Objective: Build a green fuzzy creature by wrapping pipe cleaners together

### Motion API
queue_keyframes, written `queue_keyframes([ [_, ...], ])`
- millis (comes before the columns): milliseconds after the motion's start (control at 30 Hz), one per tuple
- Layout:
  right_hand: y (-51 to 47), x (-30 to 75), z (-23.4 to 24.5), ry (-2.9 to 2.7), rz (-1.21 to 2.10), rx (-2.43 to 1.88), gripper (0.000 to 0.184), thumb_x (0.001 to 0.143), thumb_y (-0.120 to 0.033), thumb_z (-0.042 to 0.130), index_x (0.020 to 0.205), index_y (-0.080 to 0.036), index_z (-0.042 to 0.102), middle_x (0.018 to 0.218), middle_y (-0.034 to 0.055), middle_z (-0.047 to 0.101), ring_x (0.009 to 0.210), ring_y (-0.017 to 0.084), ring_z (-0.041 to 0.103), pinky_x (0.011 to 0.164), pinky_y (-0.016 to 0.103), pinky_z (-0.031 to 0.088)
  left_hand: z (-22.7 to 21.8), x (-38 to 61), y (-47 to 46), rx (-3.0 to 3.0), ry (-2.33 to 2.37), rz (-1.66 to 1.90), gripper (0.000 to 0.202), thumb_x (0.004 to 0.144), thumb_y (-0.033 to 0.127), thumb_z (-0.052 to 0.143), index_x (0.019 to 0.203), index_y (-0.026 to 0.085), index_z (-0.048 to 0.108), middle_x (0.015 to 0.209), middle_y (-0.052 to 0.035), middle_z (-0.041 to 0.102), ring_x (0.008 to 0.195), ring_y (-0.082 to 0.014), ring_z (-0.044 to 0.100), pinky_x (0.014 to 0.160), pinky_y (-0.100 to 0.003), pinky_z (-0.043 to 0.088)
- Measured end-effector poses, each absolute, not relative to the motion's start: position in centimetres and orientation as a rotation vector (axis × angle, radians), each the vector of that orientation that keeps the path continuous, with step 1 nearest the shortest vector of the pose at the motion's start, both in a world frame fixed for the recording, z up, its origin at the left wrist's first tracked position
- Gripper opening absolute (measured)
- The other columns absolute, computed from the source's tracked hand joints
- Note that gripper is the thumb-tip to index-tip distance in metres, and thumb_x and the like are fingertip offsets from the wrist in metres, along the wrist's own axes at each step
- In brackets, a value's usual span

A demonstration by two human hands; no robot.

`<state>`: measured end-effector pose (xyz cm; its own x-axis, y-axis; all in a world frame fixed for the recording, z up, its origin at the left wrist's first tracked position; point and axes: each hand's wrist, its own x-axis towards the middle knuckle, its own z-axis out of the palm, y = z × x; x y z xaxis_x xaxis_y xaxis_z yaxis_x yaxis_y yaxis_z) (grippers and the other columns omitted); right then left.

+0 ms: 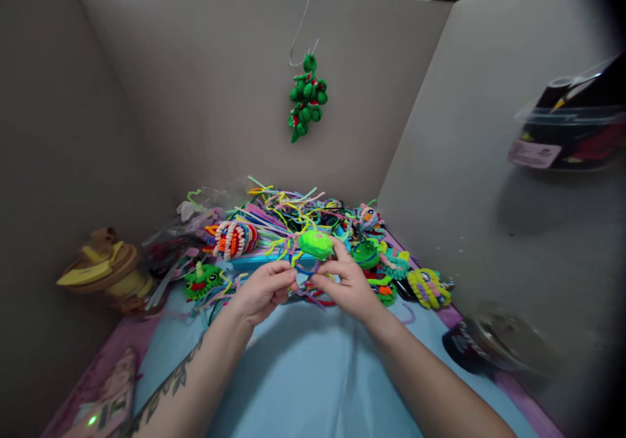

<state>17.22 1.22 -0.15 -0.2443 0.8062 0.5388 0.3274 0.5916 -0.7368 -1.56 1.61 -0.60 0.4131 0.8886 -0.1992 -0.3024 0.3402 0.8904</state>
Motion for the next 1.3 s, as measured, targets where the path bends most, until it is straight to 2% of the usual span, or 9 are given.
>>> queue_keyframes([
  [133, 1.5, 17.2, -0.2, -1.861, 0.592, -0.946, 0.012, 0.081, -0.028, 0.062, 0.077, -0.019, 0.069, 0.132, 0.0111, 0.047, 0.129, 0.027, 0.043, 0.106, 0.04, 0.037, -0.3, -1.5, 1.5, 0.949, 0.837, 0.988, 0.03, 0.062, 0.034, 0.079, 0.065, 0.013, 0.058, 0.054, 0.004, 0.051, 0.044, -0.0031, 0.032, 0.043, -0.019, 0.016],
  [333, 1.2, 17.4, -0.1, -1.691, 0.324, -0.963, 0.016, 0.077, -0.028, 0.065, 0.086, -0.021, 0.054, 0.127, 0.0124, 0.05, 0.123, 0.027, 0.047, 0.103, 0.047, 0.038, 0.0, -1.8, 1.5, 1.153, 0.952, 1.076, 0.024, 0.067, 0.035, 0.074, 0.064, 0.014, 0.062, 0.057, 0.003, 0.053, 0.048, -0.0054, 0.035, 0.047, -0.02, 0.025],
  [433, 1.2, 17.5, 0.0, -1.758, 0.304, -0.906, 0.049, 0.076, -0.026, 0.067, 0.121, -0.024, 0.046, 0.14, 0.0147, 0.038, 0.134, 0.028, 0.036, 0.106, 0.048, 0.035, -0.1, -1.6, 1.4, 1.267, 0.956, 1.043, 0.024, 0.069, 0.035, 0.073, 0.063, 0.014, 0.064, 0.057, 0.002, 0.053, 0.053, -0.0085, 0.042, 0.053, -0.022, 0.031],
  [500, 1.4, 17.7, 0.1, -1.898, 0.384, -0.872, 0.063, 0.077, -0.025, 0.066, 0.134, -0.025, 0.039, 0.147, 0.0148, 0.031, 0.14, 0.028, 0.028, 0.109, 0.048, 0.033, -0.2, -1.3, 1.4, 1.296, 0.91, 0.977, 0.023, 0.068, 0.036, 0.074, 0.064, 0.014, 0.066, 0.059, 0.0009, 0.055, 0.057, -0.0105, 0.045, 0.057, -0.023, 0.034],
  [633, 1.7, 17.9, 0.1, -2.027, 0.47, -0.862, 0.042, 0.08, -0.018, 0.059, 0.121, -0.024, 0.056, 0.146, 0.0122, 0.034, 0.138, 0.027, 0.033, 0.109, 0.045, 0.034, -0.5, -1.0, 1.3, 1.259, 0.84, 0.985, 0.022, 0.066, 0.034, 0.078, 0.071, 0.015, 0.069, 0.072, -0.0013, 0.061, 0.068, -0.0134, 0.051, 0.067, -0.025, 0.04],
  [733, 1.8, 17.9, 0.1, -2.044, 0.433, -0.86, 0.03, 0.08, -0.014, 0.056, 0.109, -0.022, 0.063, 0.146, 0.0114, 0.033, 0.137, 0.026, 0.034, 0.109, 0.044, 0.035, -0.6, -1.0, 1.3, 1.159, 0.805, 1.009, 0.026, 0.065, 0.033, 0.079, 0.081, 0.015, 0.068, 0.079, -0.0013, 0.061, 0.07, -0.0122, 0.051, 0.068, -0.023, 0.04],
  [900, 1.6, 17.7, 0.2, -2.084, 0.379, -0.874, 0.022, 0.081, -0.01, 0.05, 0.097, -0.019, 0.062, 0.145, 0.0134, 0.034, 0.138, 0.025, 0.032, 0.109, 0.044, 0.035, -0.6, -0.4, 0.9, 1.033, 0.777, 0.951, 0.029, 0.066, 0.035, 0.08, 0.083, 0.015, 0.067, 0.069, 0.0021, 0.053, 0.056, -0.0067, 0.037, 0.053, -0.02, 0.028],
  [1033, 1.6, 17.6, 0.3, -2.035, 0.422, -0.872, 0.018, 0.081, -0.01, 0.049, 0.092, -0.02, 0.059, 0.141, 0.0134, 0.039, 0.135, 0.025, 0.037, 0.106, 0.044, 0.038, -0.7, 0.0, 0.7, 0.921, 0.801, 0.986, 0.029, 0.065, 0.033, 0.08, 0.084, 0.017, 0.065, 0.072, 0.0016, 0.053, 0.055, -0.0065, 0.037, 0.051, -0.02, 0.026],
  [1300, 1.6, 17.5, 0.3, -1.865, 0.519, -0.848, 0.02, 0.073, -0.005, 0.046, 0.079, -0.021, 0.056, 0.134, 0.0106, 0.047, 0.122, 0.024, 0.051, 0.101, 0.042, 0.045, -0.3, 0.3, 0.8, 0.839, 0.84, 1.051, 0.033, 0.058, 0.034, 0.083, 0.067, 0.016, 0.058, 0.06, 0.0043, 0.047, 0.051, -0.006, 0.033, 0.048, -0.022, 0.021],
])
